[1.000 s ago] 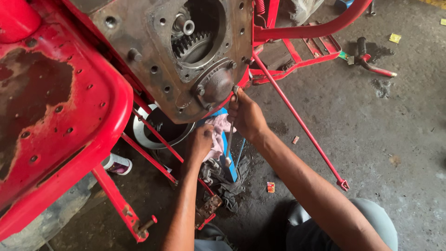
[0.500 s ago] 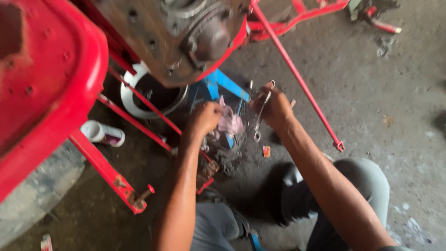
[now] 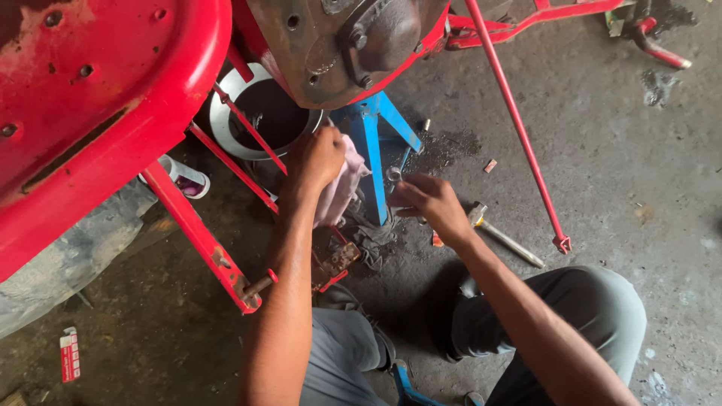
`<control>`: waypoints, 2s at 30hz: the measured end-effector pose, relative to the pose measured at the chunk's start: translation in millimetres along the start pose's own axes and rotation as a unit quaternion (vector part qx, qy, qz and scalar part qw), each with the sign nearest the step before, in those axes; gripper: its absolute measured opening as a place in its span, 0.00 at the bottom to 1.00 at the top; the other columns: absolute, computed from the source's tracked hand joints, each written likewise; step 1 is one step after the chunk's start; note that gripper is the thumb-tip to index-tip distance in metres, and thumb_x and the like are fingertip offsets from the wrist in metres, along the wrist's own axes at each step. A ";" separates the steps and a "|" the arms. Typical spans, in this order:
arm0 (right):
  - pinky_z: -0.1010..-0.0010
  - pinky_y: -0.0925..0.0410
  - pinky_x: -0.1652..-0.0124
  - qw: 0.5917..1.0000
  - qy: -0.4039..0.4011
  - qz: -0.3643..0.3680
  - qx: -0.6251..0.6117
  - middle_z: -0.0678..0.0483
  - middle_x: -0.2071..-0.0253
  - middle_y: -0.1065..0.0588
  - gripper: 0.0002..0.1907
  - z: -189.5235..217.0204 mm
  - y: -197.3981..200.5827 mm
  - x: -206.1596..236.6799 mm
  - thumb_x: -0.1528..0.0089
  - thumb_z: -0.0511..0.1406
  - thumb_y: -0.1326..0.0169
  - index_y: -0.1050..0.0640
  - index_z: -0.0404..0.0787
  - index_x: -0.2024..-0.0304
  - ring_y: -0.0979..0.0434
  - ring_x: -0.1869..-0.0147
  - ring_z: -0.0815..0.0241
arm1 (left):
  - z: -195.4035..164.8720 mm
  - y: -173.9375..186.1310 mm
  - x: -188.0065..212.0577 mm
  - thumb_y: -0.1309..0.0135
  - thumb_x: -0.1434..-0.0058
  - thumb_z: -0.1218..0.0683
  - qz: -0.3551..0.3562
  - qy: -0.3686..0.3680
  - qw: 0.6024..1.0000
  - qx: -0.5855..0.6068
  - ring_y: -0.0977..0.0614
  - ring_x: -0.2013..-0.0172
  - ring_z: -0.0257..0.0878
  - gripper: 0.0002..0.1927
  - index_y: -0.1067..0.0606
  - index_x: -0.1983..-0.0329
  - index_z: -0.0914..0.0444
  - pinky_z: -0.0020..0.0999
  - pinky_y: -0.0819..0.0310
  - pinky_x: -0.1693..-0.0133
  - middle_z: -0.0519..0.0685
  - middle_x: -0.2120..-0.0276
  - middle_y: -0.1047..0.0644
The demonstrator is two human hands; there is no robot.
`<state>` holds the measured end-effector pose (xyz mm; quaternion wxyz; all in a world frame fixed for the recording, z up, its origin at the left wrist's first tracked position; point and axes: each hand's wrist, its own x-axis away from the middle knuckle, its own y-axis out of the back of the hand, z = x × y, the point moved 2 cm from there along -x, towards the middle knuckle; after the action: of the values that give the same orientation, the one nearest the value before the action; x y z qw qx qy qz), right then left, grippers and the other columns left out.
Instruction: The person is repairing a red machine by inserting a metal part into a circular opening and tightening it with a wrench. They wipe the area with a cloth and continue to adjust the part.
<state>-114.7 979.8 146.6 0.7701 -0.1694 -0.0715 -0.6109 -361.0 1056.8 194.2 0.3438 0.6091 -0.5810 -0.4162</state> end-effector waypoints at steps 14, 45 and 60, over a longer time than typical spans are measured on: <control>0.74 0.39 0.67 0.954 0.228 -0.152 0.123 0.59 0.73 0.33 0.20 123.3 10.7 -56.8 0.28 0.46 0.52 0.22 0.35 0.59 0.36 0.68 0.69 | -4.8 2.4 -11.0 0.47 0.34 0.42 -0.015 0.022 0.961 0.277 0.14 0.65 0.42 0.19 0.19 0.55 0.61 0.44 0.19 0.64 0.50 0.65 0.16; 0.73 0.36 0.62 0.901 0.334 -0.144 0.236 0.56 0.70 0.29 0.19 149.5 15.3 -81.4 0.29 0.46 0.51 0.24 0.35 0.60 0.32 0.64 0.67 | -98.2 -12.1 -11.8 0.39 0.36 0.51 -0.034 0.155 0.459 0.874 0.19 0.72 0.29 0.09 0.21 0.55 0.58 0.22 0.31 0.74 0.44 0.64 0.18; 0.72 0.40 0.68 0.939 0.297 -0.130 0.119 0.59 0.73 0.33 0.19 137.0 5.9 -74.7 0.28 0.46 0.53 0.26 0.38 0.65 0.37 0.69 0.68 | -100.9 20.4 20.5 0.44 0.34 0.47 -0.001 0.102 0.774 0.625 0.20 0.70 0.30 0.13 0.23 0.56 0.61 0.25 0.31 0.72 0.44 0.66 0.20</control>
<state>-113.9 1097.1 249.7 0.6849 0.1233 0.0664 -0.7151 -278.5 1028.1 252.5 -0.0555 0.7291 -0.6744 0.1023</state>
